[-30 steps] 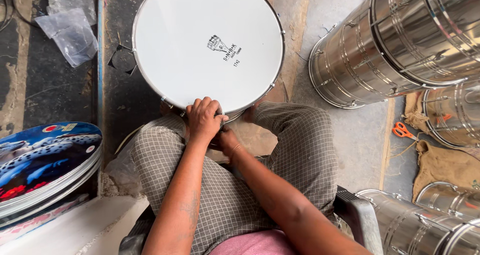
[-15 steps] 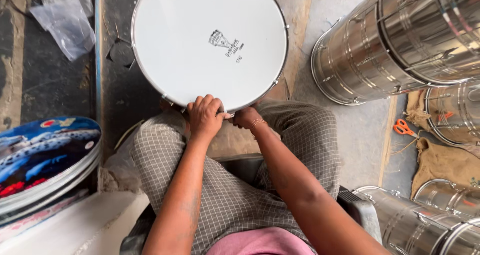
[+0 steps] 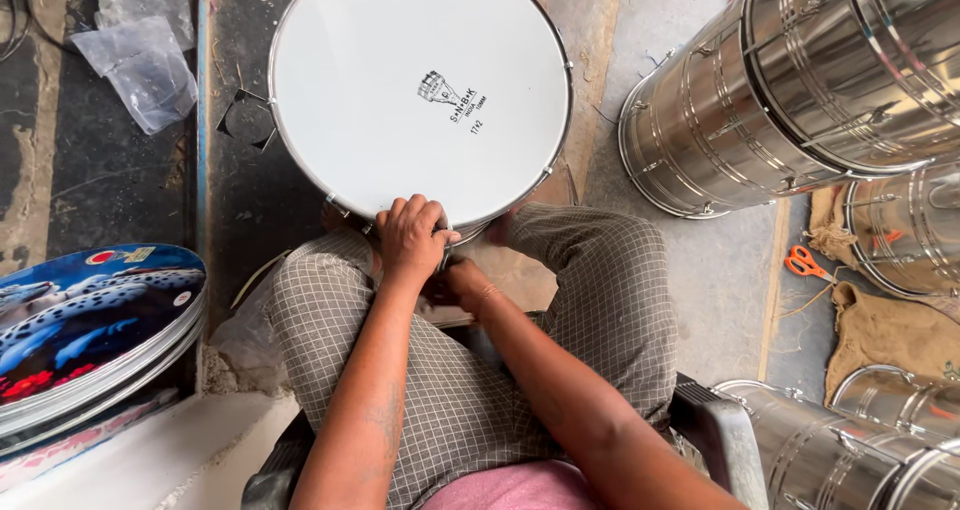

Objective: The person sits cross-legged on a chair and uses a wrench to tighten the tension rods on a white drum head. They systematically move around the drum, adjusting each rod to secure the head. The person occasionally taps the drum head to check tension.

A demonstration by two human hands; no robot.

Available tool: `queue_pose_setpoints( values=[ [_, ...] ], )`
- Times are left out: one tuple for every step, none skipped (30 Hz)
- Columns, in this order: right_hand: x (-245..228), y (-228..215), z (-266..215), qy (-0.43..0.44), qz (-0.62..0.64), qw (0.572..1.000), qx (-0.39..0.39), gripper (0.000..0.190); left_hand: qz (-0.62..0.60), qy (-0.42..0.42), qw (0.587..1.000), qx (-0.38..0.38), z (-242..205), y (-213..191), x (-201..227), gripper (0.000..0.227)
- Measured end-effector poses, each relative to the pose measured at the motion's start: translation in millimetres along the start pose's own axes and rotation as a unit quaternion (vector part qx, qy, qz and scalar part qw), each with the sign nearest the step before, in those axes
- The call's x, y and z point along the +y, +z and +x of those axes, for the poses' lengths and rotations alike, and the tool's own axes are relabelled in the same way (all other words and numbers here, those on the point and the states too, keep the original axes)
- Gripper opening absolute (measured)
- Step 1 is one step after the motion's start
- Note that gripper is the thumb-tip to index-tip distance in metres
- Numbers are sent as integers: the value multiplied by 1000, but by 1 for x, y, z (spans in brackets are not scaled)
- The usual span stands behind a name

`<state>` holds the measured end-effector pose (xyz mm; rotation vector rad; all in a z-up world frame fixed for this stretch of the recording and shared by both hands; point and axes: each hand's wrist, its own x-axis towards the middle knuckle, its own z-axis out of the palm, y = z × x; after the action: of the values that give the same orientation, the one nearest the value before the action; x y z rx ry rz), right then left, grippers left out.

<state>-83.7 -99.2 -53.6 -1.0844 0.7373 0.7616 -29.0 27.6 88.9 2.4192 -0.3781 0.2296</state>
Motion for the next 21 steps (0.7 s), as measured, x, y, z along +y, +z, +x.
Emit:
queue_pose_setpoints(
  values=[
    [4,9,4,-29,28,999,24,25,-1,0,1000,-1,0,0,0,38],
    [9,19,10,-59,57,995,48,27,-2,0,1000,-3,0,0,0,37],
    [20,30,18,-117,66,988,81,27,0,0,1000,-2,-1,0,-1,37],
    [32,41,27,-174,74,975,114,28,2,1,1000,-1,-2,0,-1,37],
    [40,45,39,-231,81,958,147,29,3,1,1000,1,-1,1,-1,37],
    [43,45,52,-247,112,953,136,27,3,2,1000,0,0,3,-2,38],
    [47,44,65,-261,145,946,125,25,4,2,1000,-2,0,3,-3,38],
    [51,42,74,-275,177,938,114,23,5,2,1000,-5,-1,4,-3,39],
    [56,35,79,-250,163,949,101,21,5,0,1000,-8,-1,4,-4,38],
    [60,25,80,-225,149,959,88,20,5,-2,1000,-12,-2,4,-4,38],
    [56,12,80,-202,133,968,74,20,4,-3,1000,-13,0,5,-4,37],
    [43,-11,78,-176,37,981,71,19,8,5,1000,-8,2,4,-5,37],
    [22,-44,71,-156,-173,969,83,18,11,9,1000,-4,1,4,-5,36],
    [-6,-75,66,-140,-397,902,92,18,14,14,1000,0,-1,4,-5,36],
    [-25,-87,65,-126,-527,835,97,17,12,8,1000,-7,-4,4,-4,36],
    [-32,-90,63,-118,-579,800,103,17,11,3,1000,-14,-7,4,-3,36],
    [-42,-85,65,-122,-618,768,113,16,13,3,1000,-16,-1,2,-4,36],
    [-46,-79,63,-136,-638,746,136,15,9,3,1000,-14,4,0,-3,36],
    [-44,-79,55,-138,-635,743,162,15,3,-1,1000,-15,2,0,-1,36],
    [-43,-81,45,-129,-611,760,179,14,-3,-6,1000,-17,2,0,0,36],
    [-40,-82,32,-114,-587,779,186,14,-1,-5,1000,-16,0,0,0,36]
  ],
)
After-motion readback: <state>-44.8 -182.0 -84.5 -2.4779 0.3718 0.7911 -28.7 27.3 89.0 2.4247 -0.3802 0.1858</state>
